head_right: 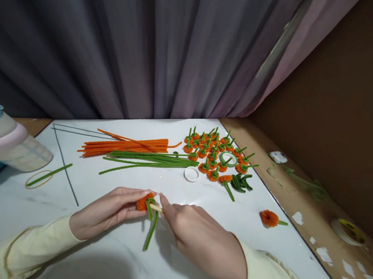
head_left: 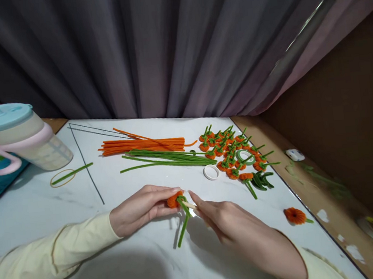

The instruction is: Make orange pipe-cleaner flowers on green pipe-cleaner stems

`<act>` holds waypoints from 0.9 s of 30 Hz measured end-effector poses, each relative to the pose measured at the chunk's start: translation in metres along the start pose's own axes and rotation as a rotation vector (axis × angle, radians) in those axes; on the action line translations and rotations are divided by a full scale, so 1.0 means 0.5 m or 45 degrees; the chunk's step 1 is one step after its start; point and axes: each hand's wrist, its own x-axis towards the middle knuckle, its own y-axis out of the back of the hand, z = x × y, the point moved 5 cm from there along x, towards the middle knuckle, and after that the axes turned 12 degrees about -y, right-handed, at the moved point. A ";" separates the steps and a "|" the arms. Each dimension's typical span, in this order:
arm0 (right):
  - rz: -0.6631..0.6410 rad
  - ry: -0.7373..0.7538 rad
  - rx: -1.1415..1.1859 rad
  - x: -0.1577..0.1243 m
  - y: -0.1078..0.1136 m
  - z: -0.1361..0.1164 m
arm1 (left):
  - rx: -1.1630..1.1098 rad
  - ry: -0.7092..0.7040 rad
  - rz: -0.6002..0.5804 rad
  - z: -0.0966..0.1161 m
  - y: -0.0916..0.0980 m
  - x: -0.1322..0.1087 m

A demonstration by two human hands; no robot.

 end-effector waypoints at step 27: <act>0.463 0.272 -1.005 0.034 -0.075 -0.050 | 0.716 -0.413 0.028 0.021 -0.002 -0.001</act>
